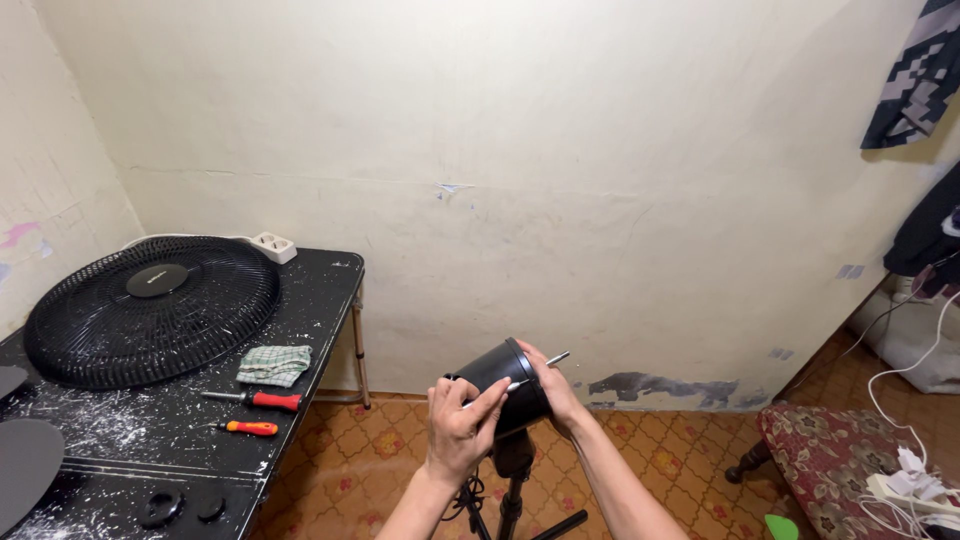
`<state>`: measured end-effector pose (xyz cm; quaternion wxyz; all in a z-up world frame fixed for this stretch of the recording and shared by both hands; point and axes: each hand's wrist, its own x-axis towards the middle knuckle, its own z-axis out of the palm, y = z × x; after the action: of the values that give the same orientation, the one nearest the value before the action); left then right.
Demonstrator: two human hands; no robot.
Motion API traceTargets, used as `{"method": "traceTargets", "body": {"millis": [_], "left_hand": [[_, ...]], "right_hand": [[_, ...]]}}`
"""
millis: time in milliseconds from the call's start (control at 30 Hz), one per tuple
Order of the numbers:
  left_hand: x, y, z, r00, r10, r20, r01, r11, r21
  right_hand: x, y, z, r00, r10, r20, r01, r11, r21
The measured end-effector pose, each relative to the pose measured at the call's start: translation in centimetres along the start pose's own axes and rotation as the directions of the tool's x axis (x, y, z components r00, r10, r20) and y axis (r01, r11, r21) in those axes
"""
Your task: The person disassembles a standing fan by removing screws and components from the motor housing using a screwdriver. They place removed parts on a nearby table and continue to take apart the motor assembly.
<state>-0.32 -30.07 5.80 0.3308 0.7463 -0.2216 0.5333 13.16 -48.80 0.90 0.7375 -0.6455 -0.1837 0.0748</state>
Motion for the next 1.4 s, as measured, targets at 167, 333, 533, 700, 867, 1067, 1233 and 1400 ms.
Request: {"method": "traceTargets", "body": {"millis": [167, 333, 533, 700, 867, 1067, 1233, 1400], "left_hand": [[0.5, -0.2, 0.1, 0.999, 0.011, 0.05, -0.01, 1.0, -0.021], [2.0, -0.6, -1.2, 0.972, 0.116, 0.203, -0.103, 0.992, -0.077], [4.6, -0.2, -2.9, 0.888, 0.206, 0.412, -0.219, 0.976, -0.016], [6.2, 0.3, -3.3, 0.798, 0.196, 0.569, -0.288, 0.955, 0.075], [6.7, -0.2, -3.6, 0.827, 0.18, 0.532, -0.215, 0.977, 0.003], [1.6, -0.1, -2.8, 0.96, 0.068, 0.272, -0.062, 0.998, -0.028], [-3.1, -0.6, -2.0, 0.987, -0.098, 0.127, 0.113, 0.986, -0.122], [-3.4, 2.3, -1.9, 0.997, -0.026, 0.078, 0.043, 0.973, -0.228]], "right_hand": [[-0.3, -0.6, 0.0, 1.0, -0.003, -0.004, 0.003, 1.0, 0.004], [-0.8, -1.6, -0.1, 0.998, 0.066, -0.021, -0.067, 0.996, -0.056], [-1.1, -1.8, 0.3, 0.99, 0.138, -0.026, -0.138, 0.99, -0.008], [-1.1, -1.3, 0.5, 0.992, 0.124, -0.035, -0.122, 0.991, 0.052], [-2.0, -2.7, 1.1, 0.97, 0.225, -0.096, -0.222, 0.974, 0.04], [-4.5, 1.1, 0.8, 0.68, -0.385, -0.624, 0.325, 0.921, -0.214], [-8.4, 2.9, 2.1, 0.713, -0.551, -0.433, 0.404, 0.828, -0.388], [-11.8, -0.4, 5.2, 0.758, -0.551, -0.35, 0.436, 0.826, -0.356]]}}
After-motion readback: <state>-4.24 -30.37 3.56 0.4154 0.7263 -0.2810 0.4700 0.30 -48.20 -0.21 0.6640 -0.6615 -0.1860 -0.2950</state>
